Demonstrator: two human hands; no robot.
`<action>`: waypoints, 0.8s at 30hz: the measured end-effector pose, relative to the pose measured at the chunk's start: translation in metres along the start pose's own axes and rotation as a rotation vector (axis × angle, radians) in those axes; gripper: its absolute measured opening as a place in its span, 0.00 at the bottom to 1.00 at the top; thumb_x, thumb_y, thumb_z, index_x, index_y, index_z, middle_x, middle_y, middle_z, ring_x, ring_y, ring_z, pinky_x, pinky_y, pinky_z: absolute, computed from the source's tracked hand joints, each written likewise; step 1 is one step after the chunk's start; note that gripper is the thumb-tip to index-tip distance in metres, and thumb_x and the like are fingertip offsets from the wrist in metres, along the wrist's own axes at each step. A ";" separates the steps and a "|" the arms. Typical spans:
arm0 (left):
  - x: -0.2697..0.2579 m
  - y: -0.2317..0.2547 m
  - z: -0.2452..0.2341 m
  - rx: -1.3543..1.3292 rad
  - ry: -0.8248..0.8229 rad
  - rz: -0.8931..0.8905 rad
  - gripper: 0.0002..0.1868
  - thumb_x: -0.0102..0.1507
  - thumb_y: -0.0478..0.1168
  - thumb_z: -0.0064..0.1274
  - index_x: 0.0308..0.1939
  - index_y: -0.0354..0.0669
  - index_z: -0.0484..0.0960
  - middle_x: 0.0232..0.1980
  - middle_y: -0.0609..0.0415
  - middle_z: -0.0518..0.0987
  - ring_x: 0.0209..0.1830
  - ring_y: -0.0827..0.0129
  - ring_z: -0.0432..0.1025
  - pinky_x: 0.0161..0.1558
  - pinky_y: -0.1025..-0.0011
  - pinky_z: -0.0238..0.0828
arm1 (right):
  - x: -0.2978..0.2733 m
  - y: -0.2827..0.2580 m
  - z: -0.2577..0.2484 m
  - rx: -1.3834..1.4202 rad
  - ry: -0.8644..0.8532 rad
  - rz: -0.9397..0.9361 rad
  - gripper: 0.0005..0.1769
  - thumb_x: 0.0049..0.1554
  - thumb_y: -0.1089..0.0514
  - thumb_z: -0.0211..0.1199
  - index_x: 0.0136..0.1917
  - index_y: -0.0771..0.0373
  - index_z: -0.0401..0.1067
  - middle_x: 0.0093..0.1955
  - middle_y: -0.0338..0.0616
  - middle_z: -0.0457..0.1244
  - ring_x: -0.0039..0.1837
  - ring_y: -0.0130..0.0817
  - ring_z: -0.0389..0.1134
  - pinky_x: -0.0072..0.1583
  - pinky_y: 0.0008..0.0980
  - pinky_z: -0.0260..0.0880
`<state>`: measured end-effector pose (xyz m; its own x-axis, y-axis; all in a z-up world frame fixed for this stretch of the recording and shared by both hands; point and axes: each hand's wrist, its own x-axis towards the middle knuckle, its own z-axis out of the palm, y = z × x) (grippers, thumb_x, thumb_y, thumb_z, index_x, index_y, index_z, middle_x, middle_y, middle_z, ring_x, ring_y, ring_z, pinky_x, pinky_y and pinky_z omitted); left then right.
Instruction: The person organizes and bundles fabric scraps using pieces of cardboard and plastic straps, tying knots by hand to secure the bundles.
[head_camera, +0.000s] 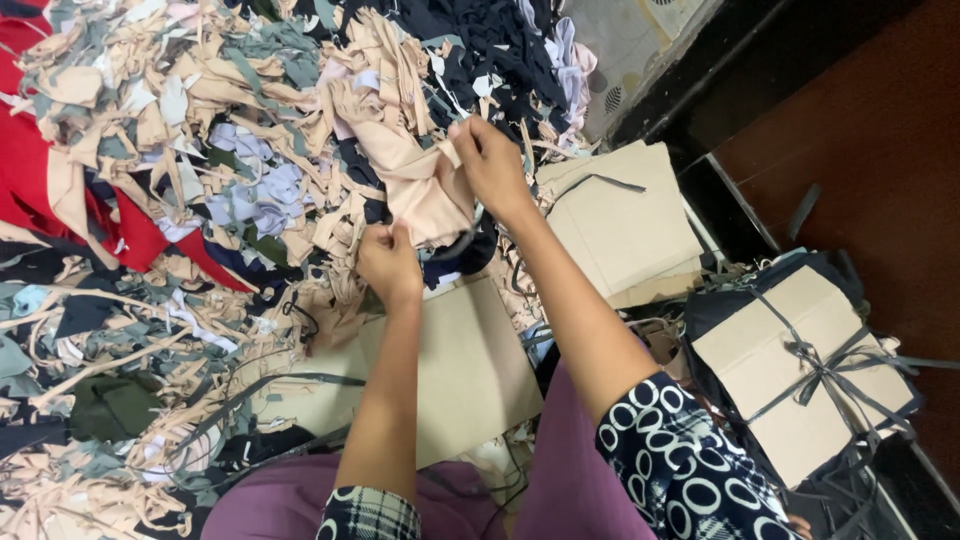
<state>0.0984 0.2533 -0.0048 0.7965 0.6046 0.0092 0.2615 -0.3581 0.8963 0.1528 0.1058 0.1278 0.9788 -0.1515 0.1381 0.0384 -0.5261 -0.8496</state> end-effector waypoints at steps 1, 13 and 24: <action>-0.002 0.005 -0.005 0.017 0.044 0.042 0.07 0.57 0.43 0.63 0.33 0.50 0.80 0.31 0.56 0.79 0.37 0.50 0.78 0.44 0.57 0.72 | 0.002 -0.011 -0.007 0.006 -0.004 -0.030 0.15 0.64 0.46 0.54 0.43 0.56 0.74 0.34 0.51 0.68 0.44 0.53 0.72 0.49 0.48 0.70; 0.015 0.178 -0.046 -1.119 -0.687 -0.348 0.39 0.63 0.62 0.33 0.63 0.32 0.70 0.60 0.37 0.75 0.55 0.55 0.73 0.59 0.62 0.73 | -0.005 -0.097 -0.053 -0.054 -0.213 -0.421 0.09 0.65 0.56 0.59 0.42 0.55 0.72 0.34 0.32 0.63 0.34 0.21 0.56 0.38 0.22 0.53; 0.054 0.200 -0.102 -0.982 -0.626 -0.569 0.22 0.67 0.26 0.42 0.66 0.23 0.71 0.61 0.35 0.81 0.56 0.54 0.80 0.58 0.63 0.83 | -0.137 -0.115 -0.088 -0.133 -0.445 -0.664 0.22 0.54 0.55 0.76 0.58 0.61 0.71 0.48 0.41 0.69 0.42 0.28 0.70 0.41 0.19 0.77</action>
<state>0.1376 0.2867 0.2208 0.8941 -0.0307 -0.4467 0.3510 0.6675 0.6567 -0.0030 0.1135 0.2514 0.7494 0.5599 0.3533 0.6430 -0.4883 -0.5900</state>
